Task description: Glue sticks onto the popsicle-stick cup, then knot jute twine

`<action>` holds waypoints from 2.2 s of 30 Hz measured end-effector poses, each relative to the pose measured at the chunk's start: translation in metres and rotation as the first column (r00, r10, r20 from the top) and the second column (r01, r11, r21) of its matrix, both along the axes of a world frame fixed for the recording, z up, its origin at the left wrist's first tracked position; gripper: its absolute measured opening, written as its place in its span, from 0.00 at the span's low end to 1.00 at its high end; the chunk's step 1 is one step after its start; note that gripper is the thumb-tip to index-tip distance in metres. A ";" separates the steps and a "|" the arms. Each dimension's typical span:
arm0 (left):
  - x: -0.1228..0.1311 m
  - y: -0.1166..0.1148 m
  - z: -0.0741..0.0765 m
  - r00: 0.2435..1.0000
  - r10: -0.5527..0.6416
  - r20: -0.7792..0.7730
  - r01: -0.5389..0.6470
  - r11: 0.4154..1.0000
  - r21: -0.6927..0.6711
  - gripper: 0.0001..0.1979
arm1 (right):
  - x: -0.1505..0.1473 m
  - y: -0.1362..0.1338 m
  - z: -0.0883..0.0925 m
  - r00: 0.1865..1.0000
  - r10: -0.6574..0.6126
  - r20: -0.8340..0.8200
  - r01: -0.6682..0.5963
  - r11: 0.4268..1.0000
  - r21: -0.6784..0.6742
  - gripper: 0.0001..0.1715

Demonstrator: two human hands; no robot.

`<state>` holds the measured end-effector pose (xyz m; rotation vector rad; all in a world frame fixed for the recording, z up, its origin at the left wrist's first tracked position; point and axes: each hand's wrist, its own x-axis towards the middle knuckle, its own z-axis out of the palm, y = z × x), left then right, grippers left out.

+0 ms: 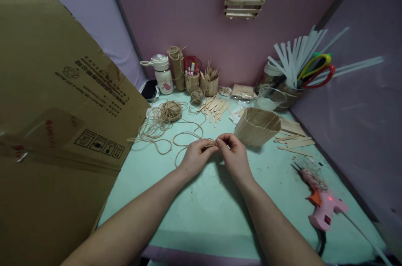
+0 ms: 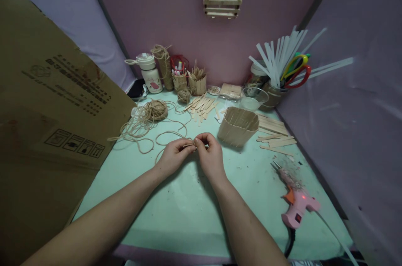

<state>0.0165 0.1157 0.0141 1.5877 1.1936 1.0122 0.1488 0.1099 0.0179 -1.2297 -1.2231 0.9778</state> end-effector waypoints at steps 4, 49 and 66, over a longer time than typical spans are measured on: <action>0.000 -0.001 -0.001 1.000 0.002 -0.029 -0.002 1.000 0.020 0.09 | 0.001 0.001 -0.002 1.000 0.016 0.020 -0.016 1.000 0.004 0.07; -0.005 0.002 0.002 0.988 -0.014 -0.151 0.037 0.988 0.152 0.12 | 0.003 0.000 -0.002 0.966 -0.035 0.257 0.007 0.994 0.107 0.08; 0.002 -0.001 0.004 0.978 0.196 0.077 -0.183 0.972 -0.146 0.12 | -0.008 0.001 -0.005 0.955 0.016 -0.297 -0.118 0.936 -0.331 0.17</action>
